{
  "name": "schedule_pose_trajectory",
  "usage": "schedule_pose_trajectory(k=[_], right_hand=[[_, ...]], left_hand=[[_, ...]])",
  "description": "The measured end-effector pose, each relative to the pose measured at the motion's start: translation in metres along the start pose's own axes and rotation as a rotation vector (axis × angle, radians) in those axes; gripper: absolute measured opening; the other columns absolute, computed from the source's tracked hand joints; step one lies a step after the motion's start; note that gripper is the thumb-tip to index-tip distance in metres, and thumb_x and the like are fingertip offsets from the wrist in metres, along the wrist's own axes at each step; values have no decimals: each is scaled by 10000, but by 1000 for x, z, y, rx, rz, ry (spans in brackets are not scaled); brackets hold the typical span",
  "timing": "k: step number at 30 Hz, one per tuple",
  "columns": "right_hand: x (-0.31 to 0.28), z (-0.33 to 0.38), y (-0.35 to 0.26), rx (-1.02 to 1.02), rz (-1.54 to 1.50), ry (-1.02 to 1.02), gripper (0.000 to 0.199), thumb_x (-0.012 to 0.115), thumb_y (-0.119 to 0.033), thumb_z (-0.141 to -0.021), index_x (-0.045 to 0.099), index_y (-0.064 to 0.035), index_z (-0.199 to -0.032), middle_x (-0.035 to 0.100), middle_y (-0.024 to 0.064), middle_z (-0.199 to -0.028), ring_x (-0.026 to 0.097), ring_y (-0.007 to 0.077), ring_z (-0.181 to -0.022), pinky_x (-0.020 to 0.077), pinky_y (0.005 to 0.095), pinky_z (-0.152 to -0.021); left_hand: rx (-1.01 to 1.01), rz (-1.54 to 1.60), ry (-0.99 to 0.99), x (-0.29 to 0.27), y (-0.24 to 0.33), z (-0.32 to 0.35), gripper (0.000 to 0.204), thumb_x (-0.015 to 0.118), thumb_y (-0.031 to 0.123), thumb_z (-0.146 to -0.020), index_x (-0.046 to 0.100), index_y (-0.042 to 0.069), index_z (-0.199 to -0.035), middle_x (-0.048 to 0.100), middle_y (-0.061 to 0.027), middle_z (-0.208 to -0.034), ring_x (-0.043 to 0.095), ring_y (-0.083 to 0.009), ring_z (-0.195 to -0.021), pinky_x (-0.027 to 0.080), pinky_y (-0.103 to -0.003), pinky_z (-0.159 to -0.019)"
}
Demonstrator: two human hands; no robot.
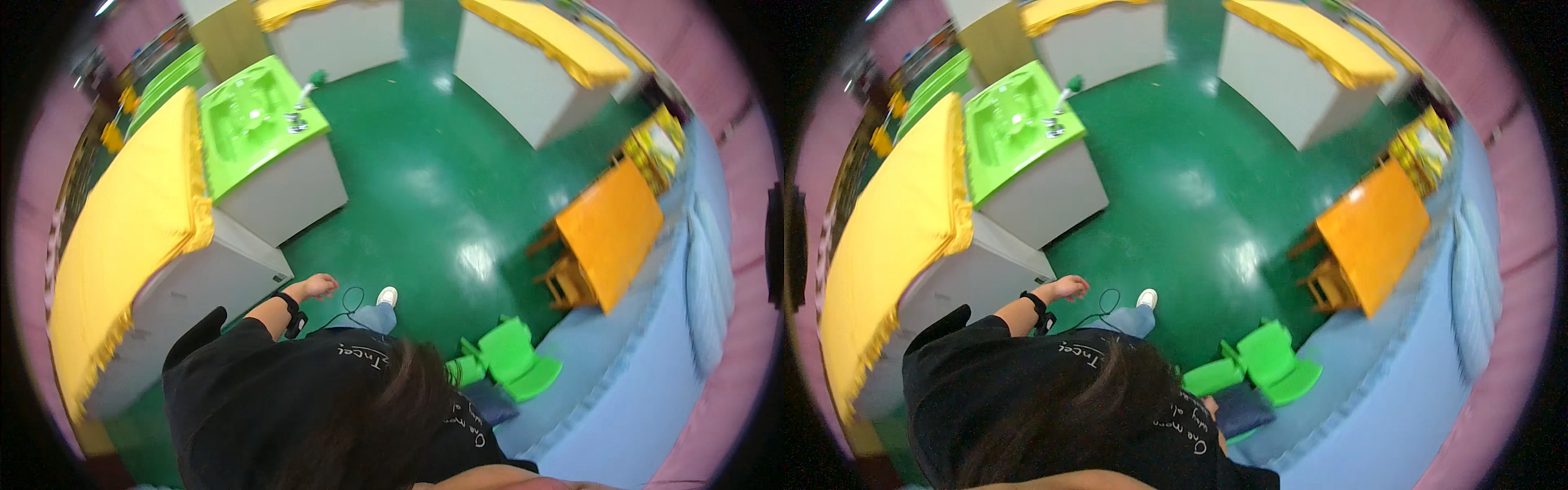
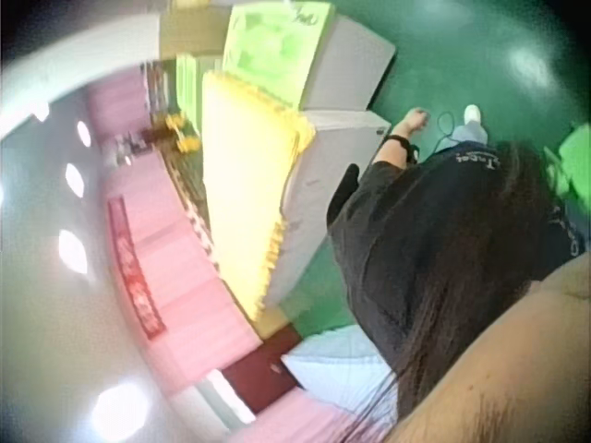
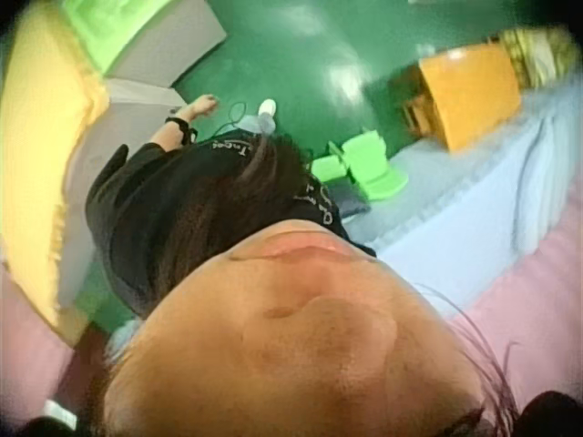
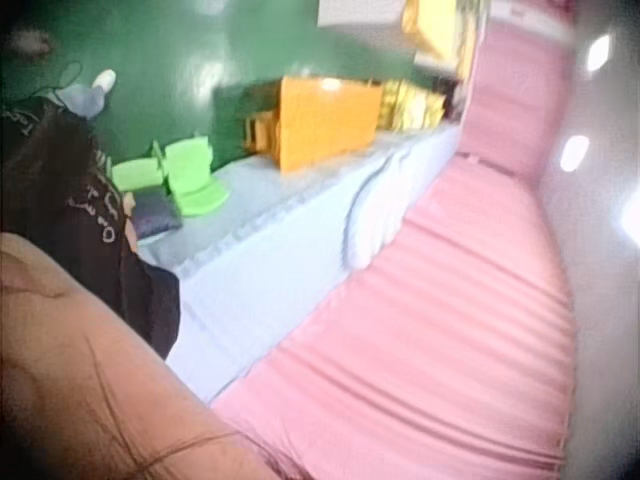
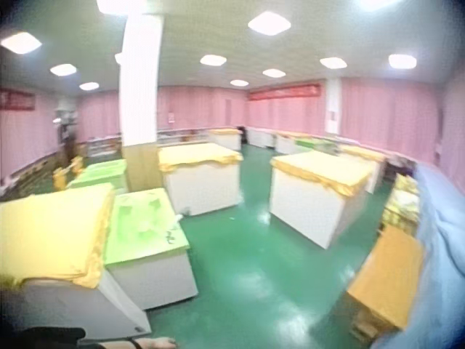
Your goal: The person organizes a room by picking up green and yellow chairs from the floor and placing them against a bed and a table, and then picks up pillows from a bed and places them onto a chair. The person then walks to a different area, picks up a folded piece of fabric, and places it into a box.
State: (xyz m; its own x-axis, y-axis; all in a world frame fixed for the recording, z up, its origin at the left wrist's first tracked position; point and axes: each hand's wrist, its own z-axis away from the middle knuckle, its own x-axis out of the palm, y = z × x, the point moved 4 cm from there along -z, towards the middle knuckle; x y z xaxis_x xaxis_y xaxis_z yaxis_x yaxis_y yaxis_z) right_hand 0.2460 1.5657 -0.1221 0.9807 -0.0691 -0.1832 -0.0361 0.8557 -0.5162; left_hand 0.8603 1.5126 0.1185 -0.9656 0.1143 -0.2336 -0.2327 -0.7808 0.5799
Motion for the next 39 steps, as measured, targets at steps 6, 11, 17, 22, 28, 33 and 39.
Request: schedule_pose_trajectory(k=[6, 11, 17, 22, 28, 33, 39], right_hand=[[69, -91, -127, -92, 131, -229, 367, 518, -162, -782, 411, 17, -1084, 513, 109, -984, 531, 267, -875, 490, 459, -679], [162, -68, -309, -222, 425, -320, 283, 513, -141, -785, 443, 6, -1016, 524, 94, -906, 539, 239, -793, 491, 410, -619], [249, -85, -428, -286, 465, -423, 185, 506, -117, -788, 483, -8, -935, 537, 76, -812, 548, 205, -695, 493, 352, -547], [309, -95, -486, -336, 608, -435, 146, 499, -101, -790, 496, -13, -906, 547, 75, -781, 553, 184, -645, 494, 326, -517], [351, -259, -551, -646, 1119, -440, 217, 524, -144, -753, 602, 16, -879, 632, 106, -755, 585, 182, -666, 472, 309, -623], [408, -323, -647, -599, 1075, -452, 196, 529, -161, -749, 609, 11, -800, 629, 100, -715, 591, 186, -662, 474, 321, -631], [500, -355, -780, -631, 1323, -552, 194, 526, -163, -755, 596, 8, -815, 617, 94, -721, 589, 196, -651, 478, 331, -616]], left_hand=[[-91, 733, 128, -52, -23, -25, 226, 445, 196, -832, 526, 75, -1005, 545, -55, -919, 559, -197, -840, 464, -381, -699], [-141, 1177, 328, -119, -43, -60, 198, 429, 185, -838, 522, 68, -967, 550, -57, -891, 558, -197, -807, 450, -378, -719], [87, 1213, 532, -208, 7, -104, 158, 420, 155, -826, 535, 85, -909, 559, -32, -792, 554, -168, -718, 452, -334, -613], [232, 744, 775, -248, 65, -131, 180, 412, 47, -769, 537, 39, -898, 568, -55, -807, 542, -131, -706, 446, -268, -585], [331, 625, 674, -281, 126, -187, 165, 428, 38, -748, 540, 6, -865, 570, -71, -798, 543, -138, -731, 461, -276, -681], [213, 333, 657, -293, 163, -244, 202, 446, 78, -728, 575, 34, -879, 599, -101, -833, 570, -192, -771, 461, -306, -706], [68, 4, 517, -316, 221, -273, 253, 460, 131, -727, 591, 49, -928, 613, -128, -877, 581, -254, -837, 452, -347, -754]])
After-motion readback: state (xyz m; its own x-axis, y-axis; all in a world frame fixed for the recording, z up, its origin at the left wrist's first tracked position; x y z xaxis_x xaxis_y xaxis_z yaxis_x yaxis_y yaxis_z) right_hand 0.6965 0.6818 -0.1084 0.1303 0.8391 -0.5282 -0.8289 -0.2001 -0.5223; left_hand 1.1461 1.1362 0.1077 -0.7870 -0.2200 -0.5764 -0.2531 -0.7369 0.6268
